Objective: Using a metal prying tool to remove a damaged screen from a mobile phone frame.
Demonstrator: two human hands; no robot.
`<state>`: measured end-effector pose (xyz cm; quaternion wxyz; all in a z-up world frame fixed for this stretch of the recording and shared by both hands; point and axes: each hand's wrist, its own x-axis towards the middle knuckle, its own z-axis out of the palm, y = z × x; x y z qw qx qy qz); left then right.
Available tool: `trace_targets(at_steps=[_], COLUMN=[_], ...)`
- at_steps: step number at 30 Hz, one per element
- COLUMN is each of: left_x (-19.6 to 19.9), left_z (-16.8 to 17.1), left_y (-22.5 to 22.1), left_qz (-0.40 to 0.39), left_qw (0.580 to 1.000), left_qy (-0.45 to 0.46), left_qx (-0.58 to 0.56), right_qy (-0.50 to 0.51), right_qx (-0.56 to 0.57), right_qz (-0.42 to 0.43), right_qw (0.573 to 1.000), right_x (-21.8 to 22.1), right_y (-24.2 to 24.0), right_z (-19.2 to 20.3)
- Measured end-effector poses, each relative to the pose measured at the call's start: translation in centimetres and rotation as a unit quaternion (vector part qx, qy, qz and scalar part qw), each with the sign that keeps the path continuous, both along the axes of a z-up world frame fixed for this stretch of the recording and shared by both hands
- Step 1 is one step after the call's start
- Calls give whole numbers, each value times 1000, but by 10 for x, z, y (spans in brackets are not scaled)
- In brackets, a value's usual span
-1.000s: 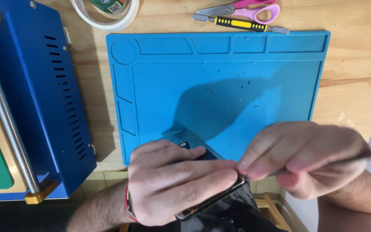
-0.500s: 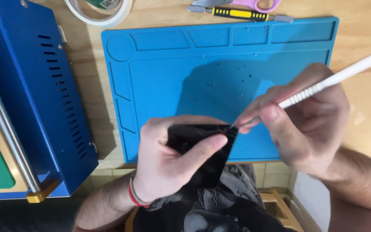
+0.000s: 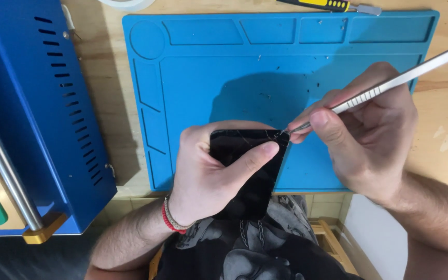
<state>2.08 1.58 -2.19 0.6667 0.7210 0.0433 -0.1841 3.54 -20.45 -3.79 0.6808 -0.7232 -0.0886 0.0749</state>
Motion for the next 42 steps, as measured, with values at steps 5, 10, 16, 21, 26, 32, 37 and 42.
trace_targets(at_steps=[5, 10, 16, 21, 26, 32, 37, 42], left_x=[2, 2, 2, -1, -4, -4, -8, -12], left_z=[-6, -9, -11, -5, -1, 2, -7, -26], left_y=[1, 2, 7, 11, 10, 14, 17, 17], left_qz=[-4, -6, -16, -27, -19, -16, -4, -13], left_qw=[1000, 999, 999, 999, 999, 999, 998, 971], left_qy=[4, 13, -8, 0, 23, 20, 22, 101], left_qx=[-8, -52, -46, -28, -41, -33, -51, -215], right_qy=[17, 28, 17, 21, 29, 47, 49, 2], right_qx=[-16, -21, -28, -23, -16, 13, 9, -32], right_qz=[-2, 2, -16, -6, 4, -17, -24, 0], right_qw=[1000, 999, 999, 999, 999, 999, 998, 999], right_x=[1, 3, 1, -2, 0, 3, -3, -4], right_y=[2, 2, 5, 4, 5, -5, -12, 1], right_z=[-3, -4, 10, 8, 10, 11, 14, 18])
